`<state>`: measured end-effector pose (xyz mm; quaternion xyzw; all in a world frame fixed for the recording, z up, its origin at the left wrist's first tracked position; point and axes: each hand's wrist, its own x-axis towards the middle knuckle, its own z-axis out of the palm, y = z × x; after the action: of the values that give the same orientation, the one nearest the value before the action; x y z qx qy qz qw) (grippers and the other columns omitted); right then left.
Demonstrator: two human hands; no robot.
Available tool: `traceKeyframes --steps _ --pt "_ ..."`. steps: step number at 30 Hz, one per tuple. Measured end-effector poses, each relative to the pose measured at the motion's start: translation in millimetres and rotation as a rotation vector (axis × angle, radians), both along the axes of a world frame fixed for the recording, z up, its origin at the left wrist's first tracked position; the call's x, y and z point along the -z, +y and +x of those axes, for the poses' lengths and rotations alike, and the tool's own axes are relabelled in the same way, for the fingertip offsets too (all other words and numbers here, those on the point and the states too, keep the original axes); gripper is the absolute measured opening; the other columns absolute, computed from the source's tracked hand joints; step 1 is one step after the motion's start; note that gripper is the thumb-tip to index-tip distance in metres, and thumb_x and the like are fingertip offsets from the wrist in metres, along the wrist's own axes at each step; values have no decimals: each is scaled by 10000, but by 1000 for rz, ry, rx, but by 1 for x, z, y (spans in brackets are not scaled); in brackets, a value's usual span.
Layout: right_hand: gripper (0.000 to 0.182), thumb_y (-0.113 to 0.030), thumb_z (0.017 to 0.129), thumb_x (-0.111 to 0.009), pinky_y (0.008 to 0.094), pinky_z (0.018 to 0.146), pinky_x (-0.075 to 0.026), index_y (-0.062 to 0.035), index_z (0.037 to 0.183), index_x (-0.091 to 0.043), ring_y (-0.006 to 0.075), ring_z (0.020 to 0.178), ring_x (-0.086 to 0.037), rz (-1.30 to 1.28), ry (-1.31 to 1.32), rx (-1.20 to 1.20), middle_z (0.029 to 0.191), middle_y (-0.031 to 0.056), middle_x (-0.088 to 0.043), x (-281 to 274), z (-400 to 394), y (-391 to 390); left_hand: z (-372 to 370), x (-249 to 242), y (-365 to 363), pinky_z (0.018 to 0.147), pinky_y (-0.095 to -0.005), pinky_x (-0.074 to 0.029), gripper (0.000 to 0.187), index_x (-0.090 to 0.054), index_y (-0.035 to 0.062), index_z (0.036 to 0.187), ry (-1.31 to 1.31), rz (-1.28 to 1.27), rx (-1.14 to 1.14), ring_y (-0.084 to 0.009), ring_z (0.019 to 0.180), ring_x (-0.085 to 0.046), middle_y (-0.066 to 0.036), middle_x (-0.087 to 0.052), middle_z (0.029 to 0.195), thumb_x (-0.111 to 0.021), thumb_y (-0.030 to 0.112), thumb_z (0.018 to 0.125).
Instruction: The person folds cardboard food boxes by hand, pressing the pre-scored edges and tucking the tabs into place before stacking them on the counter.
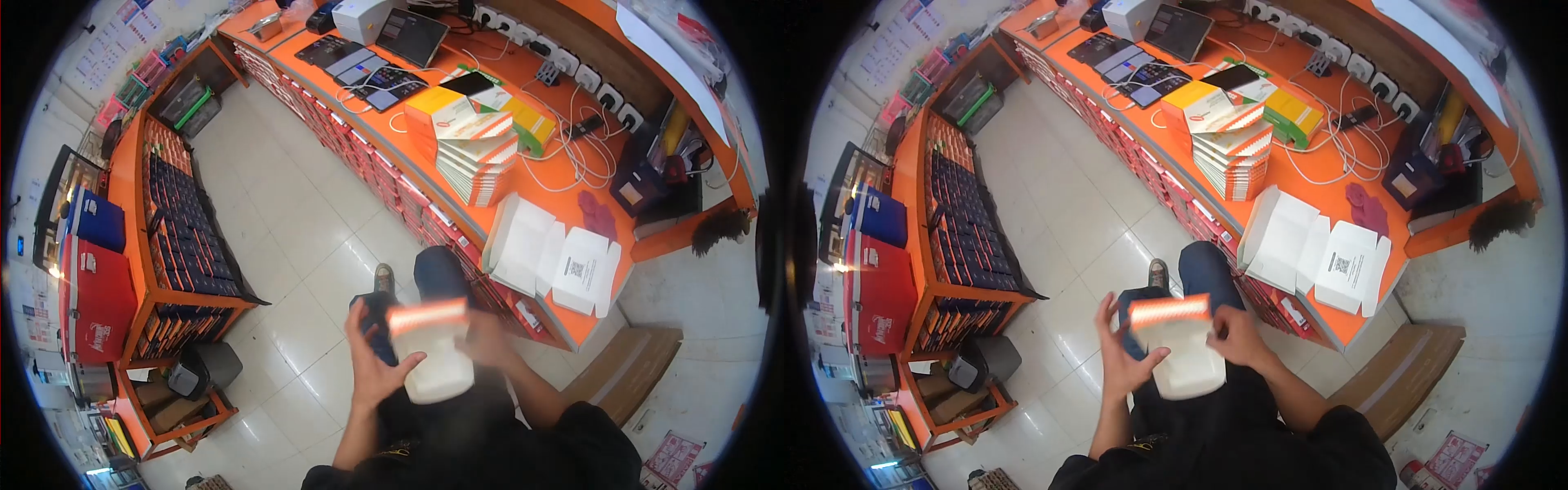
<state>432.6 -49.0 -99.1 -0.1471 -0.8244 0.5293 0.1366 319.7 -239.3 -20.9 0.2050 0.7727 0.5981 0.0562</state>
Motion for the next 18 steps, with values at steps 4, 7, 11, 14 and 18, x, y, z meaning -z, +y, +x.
traceKeyframes --steps 4,7,11,14,18 --pt "468 -351 746 -838 319 580 -438 -24 769 -505 157 642 -553 -133 -87 -376 720 58 -534 -30 -2 2 -17 43 -11 944 -309 -457 474 -509 1 1290 -573 155 347 -165 1076 -575 -97 -617 1135 -713 59 866" --pt "606 -585 821 -721 315 585 -402 -13 837 -521 144 645 -500 -791 183 -206 729 45 -488 -22 -13 3 -2 57 -3 918 -312 -464 381 -545 -5 1242 -517 202 231 -165 1034 -594 -91 -639 1083 -686 100 903" --pt "550 -494 1016 -456 320 568 -390 15 854 -586 121 632 -480 -345 224 -87 701 51 -485 -10 -34 -16 10 69 4 873 -338 -483 403 -572 -9 1211 -392 407 341 -182 960 -617 -69 -650 1067 -439 337 1053" --pt "478 -377 1048 -440 332 539 -399 18 826 -592 121 589 -496 -414 111 -119 650 52 -526 -24 -37 -20 10 75 -3 850 -310 -486 503 -610 -11 1164 -807 358 137 -161 940 -614 -65 -658 998 -315 387 1079" --pt "445 -257 1049 -432 322 516 -397 32 737 -563 84 567 -482 -261 165 -81 579 51 -526 -10 -35 -14 8 51 14 648 -290 -475 400 -652 -53 1006 -349 37 86 -83 738 -578 -80 -660 782 -437 280 1055"
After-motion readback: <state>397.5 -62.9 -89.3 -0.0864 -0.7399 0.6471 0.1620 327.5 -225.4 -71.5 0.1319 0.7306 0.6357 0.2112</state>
